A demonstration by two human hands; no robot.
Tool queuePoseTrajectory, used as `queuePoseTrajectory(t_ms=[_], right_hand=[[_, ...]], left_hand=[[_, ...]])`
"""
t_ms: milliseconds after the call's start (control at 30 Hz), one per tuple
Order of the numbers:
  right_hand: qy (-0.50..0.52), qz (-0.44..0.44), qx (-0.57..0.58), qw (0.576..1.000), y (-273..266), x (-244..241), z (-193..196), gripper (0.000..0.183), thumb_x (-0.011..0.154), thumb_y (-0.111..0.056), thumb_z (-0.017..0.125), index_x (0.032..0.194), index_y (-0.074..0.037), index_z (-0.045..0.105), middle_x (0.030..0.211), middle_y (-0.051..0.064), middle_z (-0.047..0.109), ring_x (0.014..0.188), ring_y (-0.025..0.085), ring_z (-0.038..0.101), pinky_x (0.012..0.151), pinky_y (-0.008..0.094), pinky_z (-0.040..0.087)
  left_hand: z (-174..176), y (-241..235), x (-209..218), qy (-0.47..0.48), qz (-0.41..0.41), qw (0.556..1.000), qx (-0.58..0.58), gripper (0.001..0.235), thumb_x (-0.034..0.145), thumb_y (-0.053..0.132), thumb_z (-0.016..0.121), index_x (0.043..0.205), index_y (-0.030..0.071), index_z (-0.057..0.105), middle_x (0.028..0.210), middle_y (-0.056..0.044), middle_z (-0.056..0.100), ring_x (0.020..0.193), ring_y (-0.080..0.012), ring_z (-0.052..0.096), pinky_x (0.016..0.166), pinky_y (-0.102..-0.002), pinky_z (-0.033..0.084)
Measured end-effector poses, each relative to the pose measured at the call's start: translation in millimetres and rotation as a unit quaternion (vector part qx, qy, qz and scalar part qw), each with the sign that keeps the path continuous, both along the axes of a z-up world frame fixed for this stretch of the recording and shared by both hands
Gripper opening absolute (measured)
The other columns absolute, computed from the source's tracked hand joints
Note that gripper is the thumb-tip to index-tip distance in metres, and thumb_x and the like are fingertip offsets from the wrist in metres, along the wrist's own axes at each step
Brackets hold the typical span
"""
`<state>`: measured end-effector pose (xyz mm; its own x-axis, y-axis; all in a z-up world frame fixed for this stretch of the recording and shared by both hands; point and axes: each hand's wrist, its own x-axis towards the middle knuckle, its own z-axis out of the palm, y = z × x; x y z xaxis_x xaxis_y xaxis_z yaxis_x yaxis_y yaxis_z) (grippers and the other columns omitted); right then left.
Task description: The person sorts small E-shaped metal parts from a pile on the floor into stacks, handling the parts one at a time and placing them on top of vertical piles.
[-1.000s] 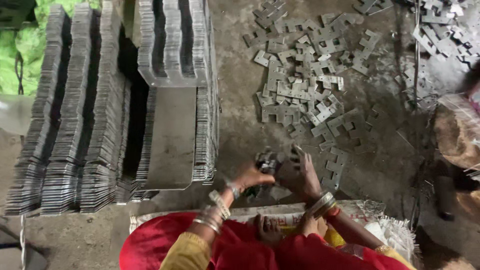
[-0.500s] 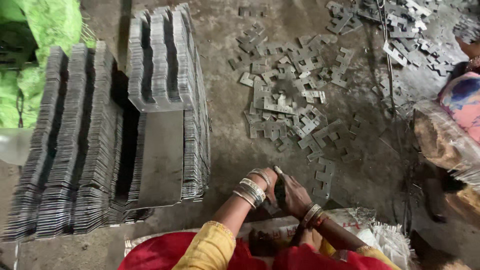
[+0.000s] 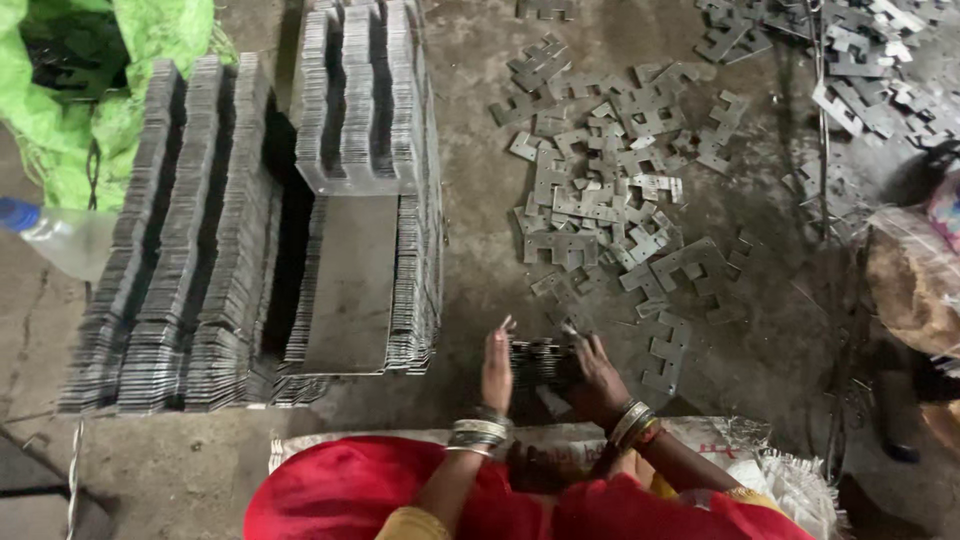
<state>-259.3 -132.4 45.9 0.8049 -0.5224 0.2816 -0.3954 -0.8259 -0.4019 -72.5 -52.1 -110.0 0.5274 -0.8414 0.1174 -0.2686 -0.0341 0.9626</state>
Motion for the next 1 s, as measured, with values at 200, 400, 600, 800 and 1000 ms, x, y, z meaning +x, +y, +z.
queuePoseTrajectory(t_ms=[200, 400, 600, 800, 1000], right_hand=[[-0.096, -0.118, 0.13, 0.98, 12, 16, 32, 0.114, 0.049, -0.021, 0.09, 0.147, 0.001, 0.036, 0.143, 0.024, 0.048, 0.133, 0.048, 0.04, 0.113, 0.053, 0.038], [-0.079, -0.147, 0.186, 0.968, 19, 15, 30, 0.117, 0.049, -0.022, 0.091, 0.147, 0.0, 0.031, 0.144, 0.028, 0.039, 0.135, 0.051, 0.031, 0.11, 0.052, 0.033], [-0.031, -0.122, 0.158, 0.979, 26, 12, 47, 0.087, 0.069, -0.025, 0.085, 0.146, -0.011, 0.048, 0.15, 0.024, 0.042, 0.136, 0.045, 0.04, 0.113, 0.05, 0.035], [0.22, -0.074, 0.069, 0.97, 5, 18, 57, 0.081, 0.073, -0.036, 0.08, 0.14, -0.006, 0.046, 0.139, 0.019, 0.052, 0.132, 0.041, 0.041, 0.113, 0.062, 0.024], [0.179, -0.032, 0.071, 0.981, -21, 0, -11, 0.072, 0.071, -0.004, 0.054, 0.142, -0.001, 0.046, 0.142, 0.022, 0.051, 0.132, 0.042, 0.045, 0.111, 0.048, 0.04]], left_hand=[[-24, -7, -5, -0.081, 0.018, 0.997, 0.01, 0.052, 0.116, 0.035, 0.026, 0.152, 0.001, 0.039, 0.154, -0.02, 0.046, 0.144, -0.0318, 0.043, 0.122, -0.041, 0.032], [17, 3, -12, 0.101, -0.018, 0.992, 0.077, 0.043, 0.112, 0.033, 0.037, 0.138, 0.001, 0.05, 0.137, -0.022, 0.055, 0.128, -0.0348, 0.052, 0.109, -0.044, 0.04], [66, 5, -23, 0.059, 0.003, 0.989, 0.137, 0.036, 0.108, 0.031, 0.048, 0.123, 0.0, 0.06, 0.119, -0.024, 0.065, 0.111, -0.0377, 0.061, 0.096, -0.046, 0.048], [98, 4, -31, -0.152, 0.031, 0.987, 0.033, 0.032, 0.108, 0.026, 0.051, 0.115, -0.002, 0.064, 0.107, -0.026, 0.067, 0.099, -0.0428, 0.063, 0.085, -0.048, 0.05], [44, 11, -24, 0.218, 0.07, 0.972, -0.054, 0.045, 0.108, 0.034, 0.05, 0.126, -0.004, 0.066, 0.122, -0.012, 0.072, 0.112, -0.0223, 0.067, 0.094, -0.033, 0.05]])
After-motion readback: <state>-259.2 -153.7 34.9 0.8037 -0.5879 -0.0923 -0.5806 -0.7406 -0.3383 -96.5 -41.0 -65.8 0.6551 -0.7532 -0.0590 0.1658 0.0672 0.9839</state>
